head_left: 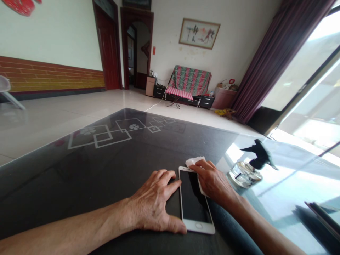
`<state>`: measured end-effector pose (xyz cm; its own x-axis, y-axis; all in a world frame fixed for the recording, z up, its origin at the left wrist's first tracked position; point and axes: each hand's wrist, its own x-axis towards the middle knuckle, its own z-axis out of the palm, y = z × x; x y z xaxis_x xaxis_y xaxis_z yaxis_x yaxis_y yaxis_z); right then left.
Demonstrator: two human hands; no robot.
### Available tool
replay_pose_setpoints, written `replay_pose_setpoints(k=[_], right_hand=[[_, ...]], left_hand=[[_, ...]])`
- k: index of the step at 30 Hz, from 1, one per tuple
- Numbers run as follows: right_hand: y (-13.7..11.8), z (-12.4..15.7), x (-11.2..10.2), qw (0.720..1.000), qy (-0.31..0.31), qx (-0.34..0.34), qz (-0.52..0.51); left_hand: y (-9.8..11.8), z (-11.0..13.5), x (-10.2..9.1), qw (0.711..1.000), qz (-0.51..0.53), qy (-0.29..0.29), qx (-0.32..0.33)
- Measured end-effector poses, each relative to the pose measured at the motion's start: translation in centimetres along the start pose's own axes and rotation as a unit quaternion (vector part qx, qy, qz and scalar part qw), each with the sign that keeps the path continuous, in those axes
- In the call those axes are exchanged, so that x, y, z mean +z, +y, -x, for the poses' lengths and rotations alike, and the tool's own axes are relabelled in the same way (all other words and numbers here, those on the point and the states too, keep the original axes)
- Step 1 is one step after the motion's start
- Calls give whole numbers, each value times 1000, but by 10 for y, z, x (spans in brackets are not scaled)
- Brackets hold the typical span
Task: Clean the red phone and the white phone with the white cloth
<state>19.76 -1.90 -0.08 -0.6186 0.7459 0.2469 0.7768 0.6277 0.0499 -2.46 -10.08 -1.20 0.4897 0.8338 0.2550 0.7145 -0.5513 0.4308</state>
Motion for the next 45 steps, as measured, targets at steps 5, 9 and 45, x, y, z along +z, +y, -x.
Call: replay_pose_setpoints(k=[5, 9, 45], right_hand=[[3, 8, -3, 1000, -10, 7, 29], [6, 13, 0, 1000, 0, 10, 30], [-8, 24, -10, 999, 10, 36, -2]], left_hand=[[0, 0, 0, 1000, -6, -3, -4], [1, 0, -1, 1000, -11, -6, -2], [-4, 5, 1, 997, -49, -56, -37]])
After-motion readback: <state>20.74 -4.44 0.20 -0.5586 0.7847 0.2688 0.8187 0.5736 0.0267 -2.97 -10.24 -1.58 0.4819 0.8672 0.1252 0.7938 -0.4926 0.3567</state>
